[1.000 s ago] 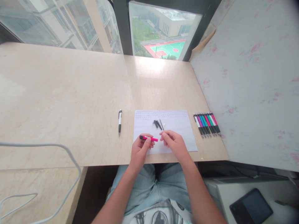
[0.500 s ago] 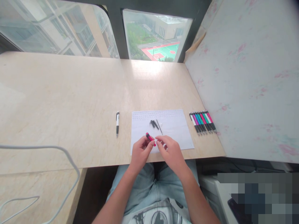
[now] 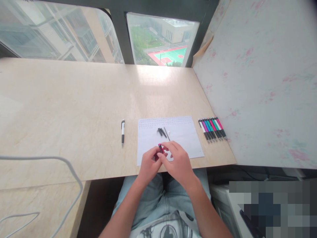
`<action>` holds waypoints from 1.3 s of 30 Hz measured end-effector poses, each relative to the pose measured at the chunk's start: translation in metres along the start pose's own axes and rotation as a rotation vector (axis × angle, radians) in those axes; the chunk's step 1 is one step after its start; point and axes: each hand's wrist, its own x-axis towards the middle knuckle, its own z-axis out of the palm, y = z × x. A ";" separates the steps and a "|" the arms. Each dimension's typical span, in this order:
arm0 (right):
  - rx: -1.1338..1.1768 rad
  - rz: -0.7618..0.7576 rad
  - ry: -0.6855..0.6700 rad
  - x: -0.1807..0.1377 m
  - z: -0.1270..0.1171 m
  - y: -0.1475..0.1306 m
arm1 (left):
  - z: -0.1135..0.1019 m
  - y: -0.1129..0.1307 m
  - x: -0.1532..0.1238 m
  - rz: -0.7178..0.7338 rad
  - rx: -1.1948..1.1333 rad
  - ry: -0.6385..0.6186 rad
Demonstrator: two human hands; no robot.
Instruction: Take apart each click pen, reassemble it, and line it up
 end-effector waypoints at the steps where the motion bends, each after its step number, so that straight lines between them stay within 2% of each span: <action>1: -0.011 0.007 -0.001 0.000 0.000 -0.001 | 0.000 0.000 0.000 -0.002 -0.001 0.001; 8: 0.164 0.114 0.080 0.003 0.000 0.002 | 0.000 0.004 -0.001 0.019 -0.003 -0.020; 13: 0.260 0.156 0.024 0.004 0.000 0.007 | -0.001 0.006 0.000 0.008 -0.010 -0.006; 19: 0.246 0.165 -0.014 0.005 -0.002 0.008 | 0.000 0.008 0.000 0.031 -0.010 -0.007; 23: 0.225 0.205 0.001 0.013 -0.006 0.020 | 0.003 0.007 -0.001 0.049 0.011 -0.010; 26: 0.135 0.277 0.091 0.030 -0.008 0.040 | 0.003 0.005 -0.002 0.040 0.020 0.002; 28: -0.029 0.297 0.121 0.043 -0.007 0.054 | 0.002 0.004 -0.002 0.028 0.017 0.010; 32: -0.290 0.252 0.143 0.061 -0.004 0.073 | -0.001 0.004 -0.002 -0.009 -0.022 0.027; 35: -0.338 0.232 0.169 0.058 -0.004 0.077 | -0.003 0.005 -0.002 -0.041 -0.067 0.038; 39: -0.346 0.219 0.239 0.034 -0.010 0.080 | -0.005 0.005 -0.002 -0.079 -0.176 0.055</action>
